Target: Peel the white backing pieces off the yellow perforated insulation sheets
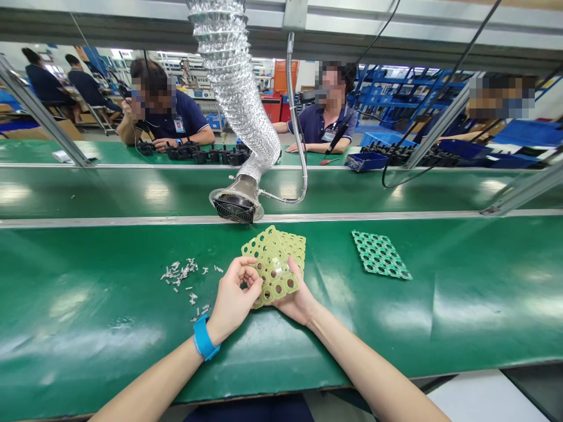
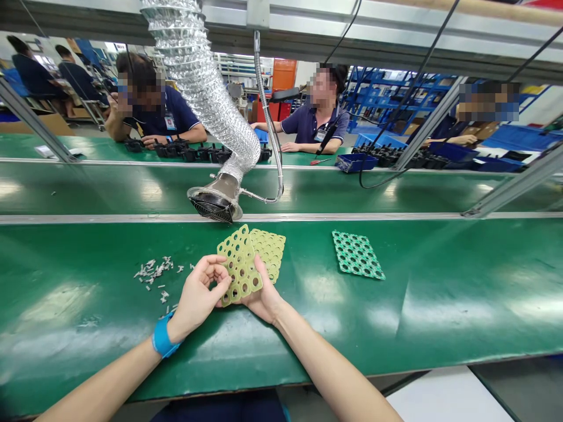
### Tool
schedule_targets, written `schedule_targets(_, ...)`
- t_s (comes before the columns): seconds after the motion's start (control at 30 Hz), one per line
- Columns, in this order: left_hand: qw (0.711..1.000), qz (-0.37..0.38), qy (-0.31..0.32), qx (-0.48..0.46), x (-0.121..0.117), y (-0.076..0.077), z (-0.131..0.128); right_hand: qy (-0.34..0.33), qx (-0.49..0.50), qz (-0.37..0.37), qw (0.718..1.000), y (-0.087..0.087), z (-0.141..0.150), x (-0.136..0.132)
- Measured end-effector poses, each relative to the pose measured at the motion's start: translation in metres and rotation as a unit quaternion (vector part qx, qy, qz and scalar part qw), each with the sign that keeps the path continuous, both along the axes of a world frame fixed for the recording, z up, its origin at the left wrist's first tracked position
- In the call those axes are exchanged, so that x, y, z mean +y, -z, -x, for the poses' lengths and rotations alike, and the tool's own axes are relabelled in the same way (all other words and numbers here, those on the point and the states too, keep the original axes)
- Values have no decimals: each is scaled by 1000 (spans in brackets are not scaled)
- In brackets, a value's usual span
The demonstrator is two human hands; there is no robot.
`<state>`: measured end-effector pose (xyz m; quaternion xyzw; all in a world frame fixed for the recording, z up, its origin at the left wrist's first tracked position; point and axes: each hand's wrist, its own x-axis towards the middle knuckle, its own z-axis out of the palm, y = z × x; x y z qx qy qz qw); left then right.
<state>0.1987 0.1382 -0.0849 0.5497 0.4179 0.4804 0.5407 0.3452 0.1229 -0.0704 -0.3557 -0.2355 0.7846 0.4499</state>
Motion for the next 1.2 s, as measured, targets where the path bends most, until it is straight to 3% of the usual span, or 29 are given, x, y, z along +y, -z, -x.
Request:
schedule_targets(0.4, 1000, -4, 10, 23, 0, -2, 1, 1, 2, -8, 1000, -1, 0, -1)
schedule_targets(0.7, 988, -111, -17, 104, -9, 1, -1, -7, -36, -40, 999, 2, 3, -2)
schedule_targets(0.93, 998, -37, 26, 46, -1, -4, 4, 7, -26, -40, 999, 3, 1, -1)
schedule_targets(1.2, 999, 17, 42, 1, 2, 1, 4, 8, -21, -46, 999, 1, 2, -1)
